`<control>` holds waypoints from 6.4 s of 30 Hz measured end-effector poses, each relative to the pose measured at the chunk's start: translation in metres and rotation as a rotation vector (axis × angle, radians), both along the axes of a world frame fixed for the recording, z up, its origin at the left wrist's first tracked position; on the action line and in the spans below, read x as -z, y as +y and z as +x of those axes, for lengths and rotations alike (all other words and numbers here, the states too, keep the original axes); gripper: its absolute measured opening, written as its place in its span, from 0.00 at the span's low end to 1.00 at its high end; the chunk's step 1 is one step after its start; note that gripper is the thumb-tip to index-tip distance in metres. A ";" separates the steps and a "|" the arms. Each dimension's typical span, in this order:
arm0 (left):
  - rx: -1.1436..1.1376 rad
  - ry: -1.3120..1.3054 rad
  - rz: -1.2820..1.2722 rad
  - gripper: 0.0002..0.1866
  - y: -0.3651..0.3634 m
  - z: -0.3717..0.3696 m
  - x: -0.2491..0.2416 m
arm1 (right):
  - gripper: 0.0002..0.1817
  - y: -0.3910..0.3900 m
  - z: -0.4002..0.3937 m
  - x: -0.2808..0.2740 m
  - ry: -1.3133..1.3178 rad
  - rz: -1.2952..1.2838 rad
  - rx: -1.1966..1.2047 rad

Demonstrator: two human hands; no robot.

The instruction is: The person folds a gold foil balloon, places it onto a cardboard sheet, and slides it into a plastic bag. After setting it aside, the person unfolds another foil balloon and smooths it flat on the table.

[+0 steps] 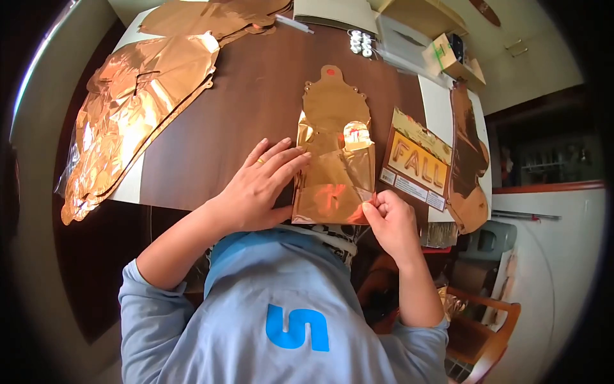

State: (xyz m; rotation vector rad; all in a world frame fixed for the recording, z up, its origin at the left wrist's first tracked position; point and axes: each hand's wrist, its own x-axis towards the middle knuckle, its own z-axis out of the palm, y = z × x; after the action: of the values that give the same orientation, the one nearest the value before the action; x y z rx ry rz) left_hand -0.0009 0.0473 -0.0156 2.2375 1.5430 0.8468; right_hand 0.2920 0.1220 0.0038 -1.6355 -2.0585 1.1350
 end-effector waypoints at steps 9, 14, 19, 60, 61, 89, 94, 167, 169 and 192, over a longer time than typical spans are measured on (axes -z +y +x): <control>0.013 0.052 -0.034 0.42 0.002 -0.002 -0.006 | 0.08 0.002 -0.006 -0.004 -0.038 0.086 -0.048; 0.023 0.053 -0.063 0.41 -0.001 -0.004 -0.008 | 0.18 -0.020 -0.022 -0.016 -0.304 0.479 -0.106; 0.012 0.090 -0.060 0.42 -0.002 -0.003 -0.006 | 0.32 -0.062 -0.038 -0.010 -0.130 0.846 -0.399; -0.006 0.169 -0.119 0.51 -0.005 0.002 -0.011 | 0.50 -0.090 -0.057 0.024 -0.383 0.576 -0.501; -0.002 0.163 -0.125 0.51 -0.006 0.001 -0.012 | 0.49 -0.090 -0.057 0.023 -0.389 0.576 -0.498; 0.724 0.313 -0.019 0.40 0.072 0.051 -0.011 | 0.42 -0.096 -0.059 0.033 -0.409 0.550 -0.452; 0.653 0.472 0.108 0.40 0.117 0.042 -0.003 | 0.46 -0.093 -0.060 0.032 -0.335 0.545 -0.433; -0.011 0.181 0.212 0.34 -0.042 0.054 -0.012 | 0.24 -0.067 -0.080 0.007 1.533 -0.709 0.520; -0.017 0.250 0.275 0.27 -0.041 0.049 -0.002 | 0.25 -0.068 -0.074 0.013 1.520 -0.730 0.444; 0.086 0.117 0.145 0.21 -0.026 -0.001 0.000 | 0.17 -0.057 -0.080 0.041 0.042 1.133 -0.561</control>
State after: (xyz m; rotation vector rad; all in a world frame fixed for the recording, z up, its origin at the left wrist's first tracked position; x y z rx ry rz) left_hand -0.0021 0.0211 -0.0151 2.4778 1.4653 0.8413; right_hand 0.2117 0.0645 -0.0375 -0.4945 -2.4355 -0.0333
